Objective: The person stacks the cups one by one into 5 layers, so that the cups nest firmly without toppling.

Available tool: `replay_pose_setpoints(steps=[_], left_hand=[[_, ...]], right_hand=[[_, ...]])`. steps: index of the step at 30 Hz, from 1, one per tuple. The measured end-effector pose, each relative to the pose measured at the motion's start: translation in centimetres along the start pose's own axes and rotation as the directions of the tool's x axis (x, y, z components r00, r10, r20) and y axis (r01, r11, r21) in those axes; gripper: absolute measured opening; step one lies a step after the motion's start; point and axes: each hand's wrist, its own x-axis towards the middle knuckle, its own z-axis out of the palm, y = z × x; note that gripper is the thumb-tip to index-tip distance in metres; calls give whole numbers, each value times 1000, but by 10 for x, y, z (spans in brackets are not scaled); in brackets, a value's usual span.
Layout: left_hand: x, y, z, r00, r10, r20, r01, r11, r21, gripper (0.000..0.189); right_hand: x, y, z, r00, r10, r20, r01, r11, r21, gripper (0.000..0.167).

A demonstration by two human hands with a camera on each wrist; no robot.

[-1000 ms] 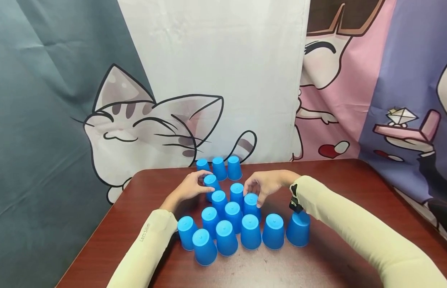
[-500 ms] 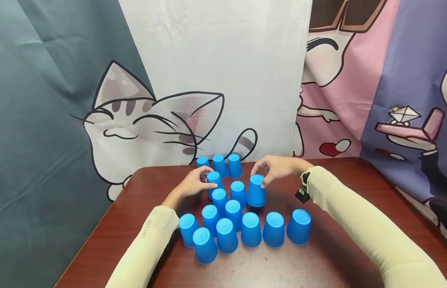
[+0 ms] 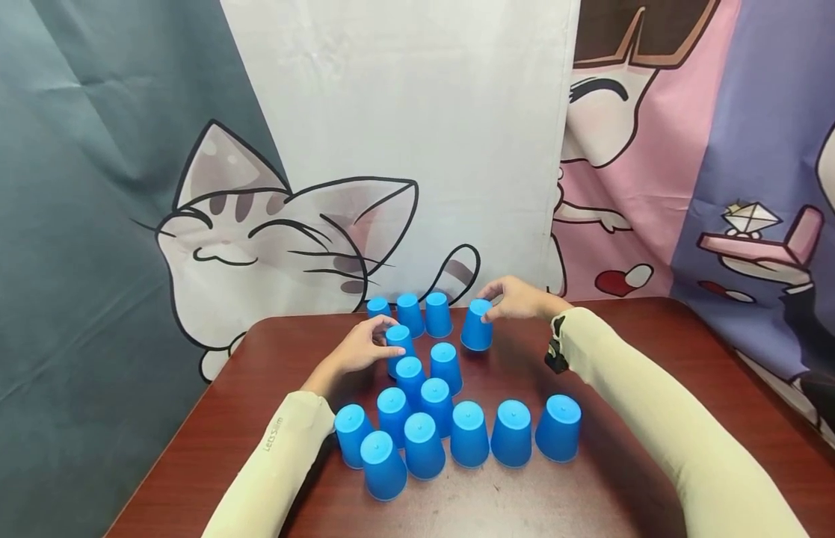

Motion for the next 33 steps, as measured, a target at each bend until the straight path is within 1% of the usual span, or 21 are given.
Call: replay_pose_setpoints(steps=[3, 6, 9, 11, 14, 18, 22, 25, 28, 33], left_hand=[[1, -1, 2, 1000, -3, 6, 3, 1000, 2, 54], [2, -3, 3, 1000, -9, 9, 9, 1000, 7, 54], [2, -5, 5, 1000, -4, 14, 4, 1000, 8, 54], [3, -7, 6, 1000, 1, 20, -1, 1000, 10, 53], [3, -7, 6, 999, 8, 34, -8, 1000, 1, 52], [4, -7, 6, 999, 14, 44, -14, 1000, -9, 52], [3, -9, 4, 999, 9, 39, -9, 1000, -10, 52], [4, -11, 4, 999, 11, 47, -10, 1000, -17, 52], [4, -12, 4, 998, 17, 58, -15, 1000, -26, 52], [4, -12, 4, 998, 0, 55, 2, 1000, -24, 51]], right_hand=[[6, 6, 2, 995, 30, -95, -30, 1000, 0, 47], [12, 9, 4, 982, 41, -184, -43, 999, -5, 45], [16, 8, 8, 968, 47, -248, -53, 998, -16, 44], [19, 7, 10, 961, 50, -273, -60, 998, -28, 45], [24, 6, 13, 954, 67, -291, -79, 997, -27, 45], [31, 6, 14, 952, 97, -290, -106, 994, -15, 45], [36, 9, 16, 957, 107, -269, -113, 994, -7, 46], [37, 11, 17, 960, 114, -257, -118, 993, 0, 46], [37, 14, 18, 957, 124, -261, -125, 992, 10, 46], [40, 16, 20, 959, 136, -249, -133, 991, 27, 47]])
